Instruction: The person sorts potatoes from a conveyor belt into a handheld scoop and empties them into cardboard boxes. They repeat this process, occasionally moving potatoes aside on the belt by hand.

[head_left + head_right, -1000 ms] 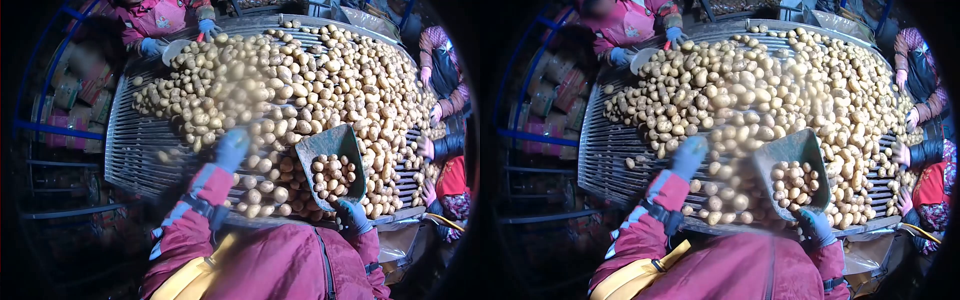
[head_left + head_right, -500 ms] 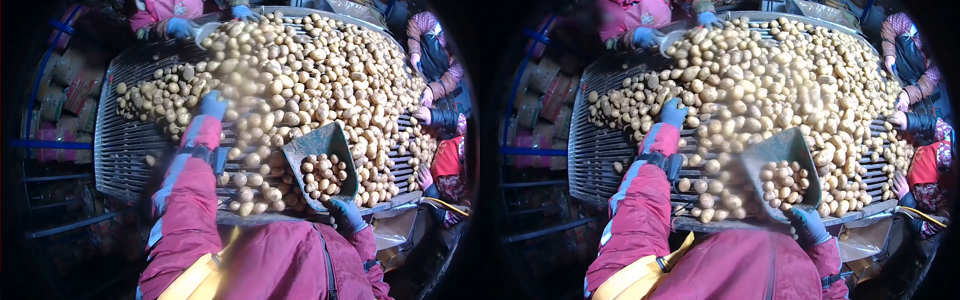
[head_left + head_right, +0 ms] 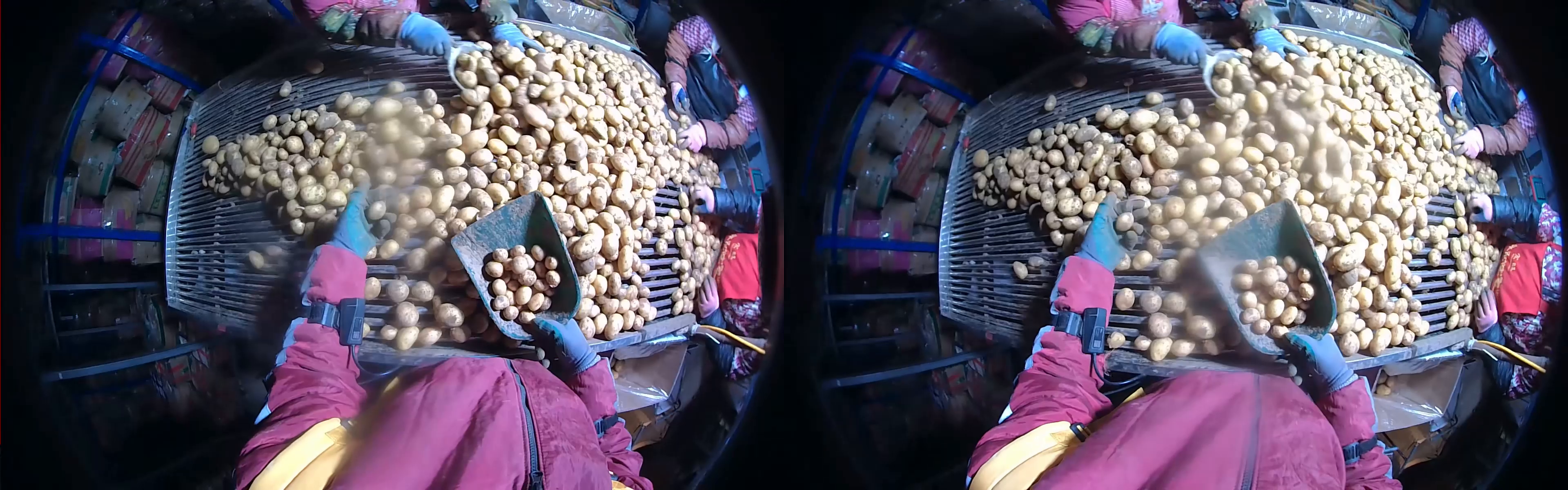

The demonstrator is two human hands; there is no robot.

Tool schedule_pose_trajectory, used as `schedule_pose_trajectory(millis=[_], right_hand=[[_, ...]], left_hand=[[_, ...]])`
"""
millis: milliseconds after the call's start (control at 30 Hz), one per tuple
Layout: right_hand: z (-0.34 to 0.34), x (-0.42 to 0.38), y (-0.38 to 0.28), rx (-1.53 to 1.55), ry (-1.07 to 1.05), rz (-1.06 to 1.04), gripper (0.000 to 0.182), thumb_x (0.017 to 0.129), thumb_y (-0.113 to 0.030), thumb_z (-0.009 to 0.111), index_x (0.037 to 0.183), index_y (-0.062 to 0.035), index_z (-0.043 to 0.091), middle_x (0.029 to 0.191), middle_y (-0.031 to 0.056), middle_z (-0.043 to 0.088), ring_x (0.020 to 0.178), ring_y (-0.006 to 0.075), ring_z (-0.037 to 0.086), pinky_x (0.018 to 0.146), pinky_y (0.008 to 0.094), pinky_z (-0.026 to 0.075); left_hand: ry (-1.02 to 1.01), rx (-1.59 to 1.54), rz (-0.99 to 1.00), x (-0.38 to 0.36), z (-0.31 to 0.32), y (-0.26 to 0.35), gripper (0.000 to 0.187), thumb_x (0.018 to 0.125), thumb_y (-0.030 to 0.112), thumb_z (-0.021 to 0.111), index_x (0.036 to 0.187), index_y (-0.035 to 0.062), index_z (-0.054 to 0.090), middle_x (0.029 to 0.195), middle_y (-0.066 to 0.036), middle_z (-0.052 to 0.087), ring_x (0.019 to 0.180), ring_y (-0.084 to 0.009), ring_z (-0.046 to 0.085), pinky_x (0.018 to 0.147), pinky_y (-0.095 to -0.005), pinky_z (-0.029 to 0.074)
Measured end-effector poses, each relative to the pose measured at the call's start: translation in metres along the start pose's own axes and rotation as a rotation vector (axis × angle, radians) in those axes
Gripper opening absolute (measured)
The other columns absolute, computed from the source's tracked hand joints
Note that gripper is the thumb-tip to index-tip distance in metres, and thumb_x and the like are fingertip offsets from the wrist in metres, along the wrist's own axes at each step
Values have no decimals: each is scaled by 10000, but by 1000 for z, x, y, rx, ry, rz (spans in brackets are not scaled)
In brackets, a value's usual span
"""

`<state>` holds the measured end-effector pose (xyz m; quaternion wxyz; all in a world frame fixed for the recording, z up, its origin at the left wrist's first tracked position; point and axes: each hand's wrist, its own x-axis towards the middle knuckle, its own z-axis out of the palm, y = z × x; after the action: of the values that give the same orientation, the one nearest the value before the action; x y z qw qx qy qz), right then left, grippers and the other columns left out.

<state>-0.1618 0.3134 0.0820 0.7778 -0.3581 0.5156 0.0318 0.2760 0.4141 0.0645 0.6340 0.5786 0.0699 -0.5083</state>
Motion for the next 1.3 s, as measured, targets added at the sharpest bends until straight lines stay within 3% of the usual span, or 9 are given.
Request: schedule_pose_trajectory(millis=[133, 333, 467, 500, 600, 633, 733, 1000, 1300], right_hand=[[-1, -1, -6, -22, -18, 16, 278, 926, -256, 643, 977, 13, 694, 695, 65, 664, 433, 124, 559, 365, 256, 403], [-3, -7, -5, 52, -18, 2, 253, 925, -235, 640, 999, 3, 682, 686, 56, 648, 426, 120, 548, 366, 254, 406], [-6, -6, 3, 49, 16, -30, 242, 911, -212, 655, 1032, -3, 674, 720, 39, 654, 467, 115, 561, 413, 255, 430], [-8, -3, 7, 45, 17, -52, 240, 909, -207, 658, 1035, -4, 673, 731, 35, 657, 492, 112, 568, 439, 257, 440], [-13, 0, 16, 19, 15, -92, 228, 911, -216, 663, 1012, -11, 671, 726, 28, 648, 538, 109, 577, 485, 264, 448], [-13, -1, 16, 16, 14, -94, 227, 917, -233, 662, 985, -17, 671, 701, 30, 636, 527, 111, 572, 476, 267, 437], [-12, -1, 18, 21, 17, -95, 279, 943, -306, 650, 880, -35, 671, 582, 47, 588, 425, 132, 535, 380, 274, 378], [-16, 2, 23, 73, -14, -26, 271, 922, -254, 642, 1026, -4, 651, 696, 78, 641, 440, 165, 585, 371, 280, 444], [-9, 13, 26, 62, 4, -75, 275, 925, -259, 640, 1021, -2, 654, 738, 83, 646, 462, 146, 585, 352, 257, 429]], left_hand=[[77, 40, -15, 12, -3, -9, 535, 1017, 582, 452, 1104, 129, 723, 885, 5, 689, 586, -88, 511, 514, -187, 412], [62, 562, 128, 13, -4, 4, 333, 928, 413, 671, 1014, 98, 739, 697, -44, 633, 495, -141, 526, 479, -262, 435], [33, 668, 535, 58, 1, -10, 314, 910, 313, 647, 1045, 48, 748, 816, -62, 699, 658, -124, 620, 573, -256, 479], [-46, 804, 481, 79, -8, -6, 278, 910, 142, 600, 1145, 73, 733, 1070, -147, 733, 795, -154, 669, 717, -286, 536], [51, 1499, 637, 112, 13, -9, 346, 904, 182, 640, 1232, 82, 685, 1095, -184, 721, 834, -245, 694, 766, -353, 552], [79, 1592, 675, 96, 32, -4, 379, 911, 236, 659, 1264, 97, 654, 1117, -207, 700, 930, -339, 686, 834, -430, 546], [227, 1816, 696, 100, 41, -9, 372, 912, 264, 659, 1247, 102, 654, 1118, -204, 699, 1019, -380, 664, 892, -479, 525], [85, 1904, 812, 83, 13, -27, 399, 911, 149, 562, 1309, 112, 573, 1278, -138, 640, 1172, -301, 622, 963, -443, 511], [298, 1769, 873, 121, 25, -33, 227, 865, 237, 685, 1065, 163, 611, 1024, -124, 650, 970, -372, 642, 836, -493, 517]])
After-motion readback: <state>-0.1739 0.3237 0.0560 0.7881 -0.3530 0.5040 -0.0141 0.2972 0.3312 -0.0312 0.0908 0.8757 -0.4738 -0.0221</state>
